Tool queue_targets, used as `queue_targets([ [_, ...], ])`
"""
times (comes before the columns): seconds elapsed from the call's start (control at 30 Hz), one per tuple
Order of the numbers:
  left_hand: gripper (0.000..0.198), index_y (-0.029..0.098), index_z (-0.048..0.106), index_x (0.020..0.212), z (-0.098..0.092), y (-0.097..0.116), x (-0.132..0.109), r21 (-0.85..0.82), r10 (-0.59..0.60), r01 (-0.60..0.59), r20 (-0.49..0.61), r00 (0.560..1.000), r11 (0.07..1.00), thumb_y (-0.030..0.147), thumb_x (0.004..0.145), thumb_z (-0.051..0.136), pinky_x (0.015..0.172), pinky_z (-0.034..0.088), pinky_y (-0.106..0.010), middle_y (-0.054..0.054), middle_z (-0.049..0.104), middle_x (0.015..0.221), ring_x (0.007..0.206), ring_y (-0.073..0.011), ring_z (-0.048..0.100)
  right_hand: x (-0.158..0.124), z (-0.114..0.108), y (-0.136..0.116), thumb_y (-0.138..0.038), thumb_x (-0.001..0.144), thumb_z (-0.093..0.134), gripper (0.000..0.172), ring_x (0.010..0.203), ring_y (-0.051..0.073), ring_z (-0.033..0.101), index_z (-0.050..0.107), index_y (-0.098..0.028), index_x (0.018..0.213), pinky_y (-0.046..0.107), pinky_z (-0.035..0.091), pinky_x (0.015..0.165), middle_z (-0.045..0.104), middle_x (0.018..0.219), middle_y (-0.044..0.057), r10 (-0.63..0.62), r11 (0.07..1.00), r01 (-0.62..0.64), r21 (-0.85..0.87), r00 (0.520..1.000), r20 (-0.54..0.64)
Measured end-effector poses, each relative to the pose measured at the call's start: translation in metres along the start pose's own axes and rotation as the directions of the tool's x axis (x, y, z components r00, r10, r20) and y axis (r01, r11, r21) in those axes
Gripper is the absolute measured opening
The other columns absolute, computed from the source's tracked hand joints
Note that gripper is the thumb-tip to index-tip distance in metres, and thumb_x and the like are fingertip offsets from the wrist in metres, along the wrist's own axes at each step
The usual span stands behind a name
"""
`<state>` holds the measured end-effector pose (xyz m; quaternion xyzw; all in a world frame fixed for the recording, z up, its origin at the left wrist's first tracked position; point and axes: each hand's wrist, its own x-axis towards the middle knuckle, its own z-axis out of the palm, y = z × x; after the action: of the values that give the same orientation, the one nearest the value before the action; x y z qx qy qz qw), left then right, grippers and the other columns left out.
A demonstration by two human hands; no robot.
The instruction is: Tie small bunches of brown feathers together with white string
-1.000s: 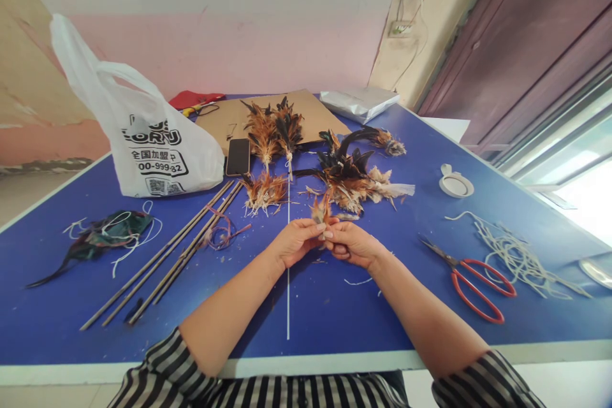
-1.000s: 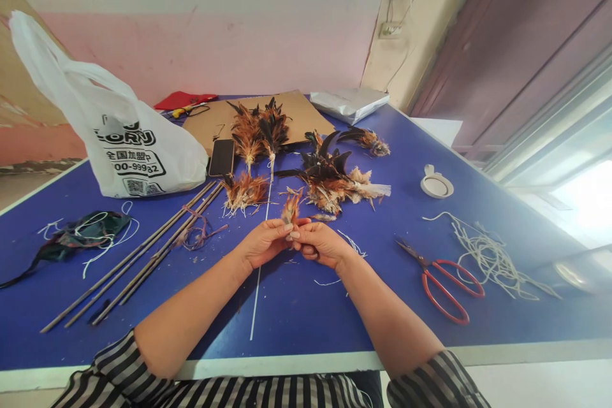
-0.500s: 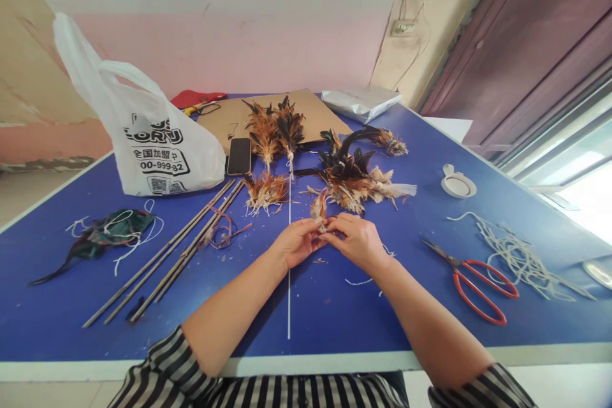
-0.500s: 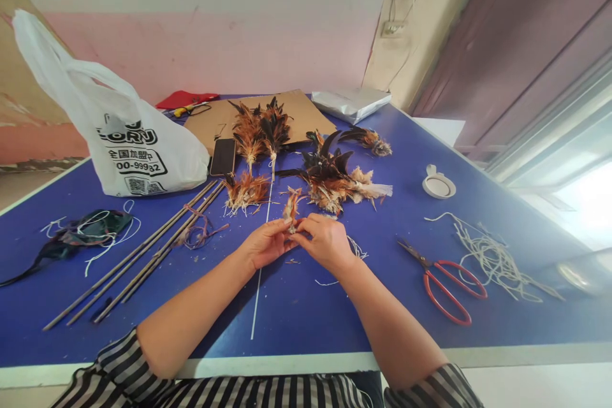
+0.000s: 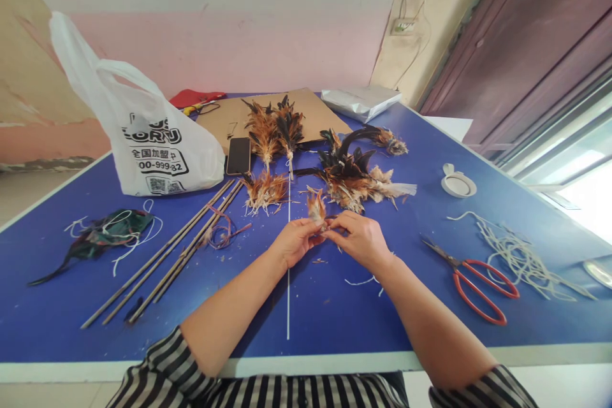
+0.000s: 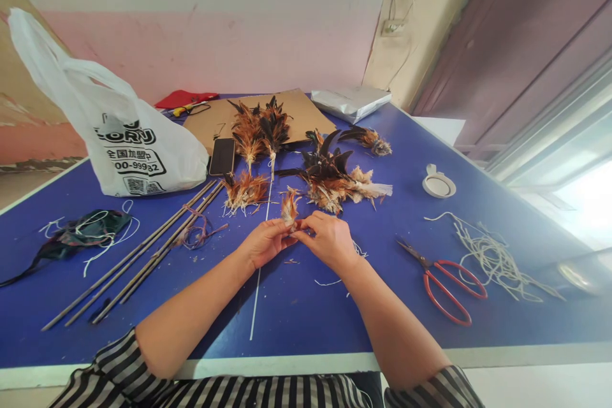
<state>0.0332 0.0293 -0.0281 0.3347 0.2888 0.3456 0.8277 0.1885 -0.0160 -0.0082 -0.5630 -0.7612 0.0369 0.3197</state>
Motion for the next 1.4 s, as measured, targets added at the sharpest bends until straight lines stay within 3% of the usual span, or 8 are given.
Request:
queue_targets([
  [0.3,0.023,0.012,0.068,0.070,0.003,-0.002,0.001,0.201,0.167,-0.151,-0.065,0.984,0.968,0.031,0.059,0.070,0.068,0.041,-0.025,-0.004,0.065,0.068,0.064,-0.0112,0.055,0.001,0.003,0.000,-0.042,0.068,0.061,0.023,0.057,0.012,0.050,0.063,-0.020,0.076,0.024,0.037,0.055,0.059,0.069,0.003,0.170,0.955,-0.177,0.239,0.984,0.047],
  [0.43,0.024,0.012,0.069,0.072,0.005,0.001,-0.001,0.439,0.281,-0.242,-0.025,0.959,0.865,0.034,0.063,0.066,0.056,0.038,-0.021,-0.003,0.063,0.060,0.053,-0.0097,0.050,0.004,0.004,0.001,-0.042,0.064,0.063,0.030,0.055,0.014,0.052,0.062,-0.018,0.082,0.026,0.040,0.053,0.060,0.064,0.002,0.371,0.675,-0.421,0.605,0.903,0.215],
  [0.53,0.026,0.012,0.069,0.074,0.007,-0.002,-0.003,0.491,0.244,-0.238,0.052,0.968,0.838,0.036,0.067,0.061,0.050,0.035,-0.021,-0.004,0.063,0.060,0.048,-0.0087,0.047,0.005,0.005,-0.002,-0.039,0.065,0.063,0.025,0.057,0.014,0.055,0.062,-0.017,0.077,0.028,0.044,0.058,0.061,0.064,0.002,0.365,0.466,-0.456,0.759,0.880,0.304],
  [0.7,0.027,0.012,0.068,0.074,0.008,-0.009,-0.003,0.460,0.188,-0.194,0.059,0.980,0.867,0.036,0.068,0.060,0.049,0.034,-0.021,-0.005,0.062,0.060,0.047,-0.0084,0.047,0.005,0.015,-0.007,-0.037,0.060,0.067,0.022,0.047,0.010,0.048,0.061,-0.016,0.066,0.025,0.043,0.047,0.054,0.053,-0.001,0.457,0.314,-0.476,0.822,0.834,0.308],
  [1.07,0.022,0.011,0.067,0.071,0.011,-0.012,-0.003,0.362,0.174,-0.143,-0.054,0.983,0.921,0.033,0.065,0.064,0.054,0.041,-0.022,-0.005,0.064,0.063,0.053,-0.0105,0.054,0.005,0.026,-0.005,-0.040,0.062,0.064,0.026,0.046,0.010,0.048,0.061,-0.017,0.075,0.026,0.042,0.047,0.054,0.056,-0.001,0.491,0.361,-0.456,0.814,0.835,0.249],
  [1.17,0.022,0.011,0.066,0.079,0.007,-0.008,0.000,0.191,0.080,-0.054,-0.127,0.989,0.980,0.028,0.064,0.066,0.061,0.046,-0.023,-0.007,0.066,0.071,0.062,-0.0130,0.060,0.004,0.022,0.002,-0.037,0.066,0.061,0.026,0.053,0.011,0.050,0.061,-0.018,0.084,0.028,0.044,0.053,0.057,0.070,0.002,0.452,0.574,-0.363,0.734,0.888,0.086],
  [1.27,0.020,0.010,0.064,0.080,0.001,-0.002,0.003,0.046,0.028,-0.021,-0.172,0.985,0.999,0.022,0.064,0.067,0.061,0.047,-0.022,-0.009,0.067,0.075,0.066,-0.0135,0.062,0.003,0.011,0.006,-0.030,0.072,0.057,0.018,0.067,0.013,0.051,0.063,-0.021,0.086,0.029,0.045,0.062,0.053,0.088,0.006,0.199,0.881,-0.112,0.460,0.969,-0.144],
  [1.4,0.018,0.010,0.064,0.079,-0.005,0.002,0.005,-0.046,0.030,-0.038,-0.157,0.987,0.998,0.020,0.064,0.067,0.059,0.047,-0.019,-0.005,0.066,0.069,0.059,-0.0095,0.060,0.000,0.003,-0.001,-0.023,0.078,0.050,0.021,0.089,0.018,0.049,0.061,-0.025,0.096,0.033,0.042,0.077,0.050,0.098,0.007,-0.167,0.981,0.175,0.082,0.981,-0.095],
])
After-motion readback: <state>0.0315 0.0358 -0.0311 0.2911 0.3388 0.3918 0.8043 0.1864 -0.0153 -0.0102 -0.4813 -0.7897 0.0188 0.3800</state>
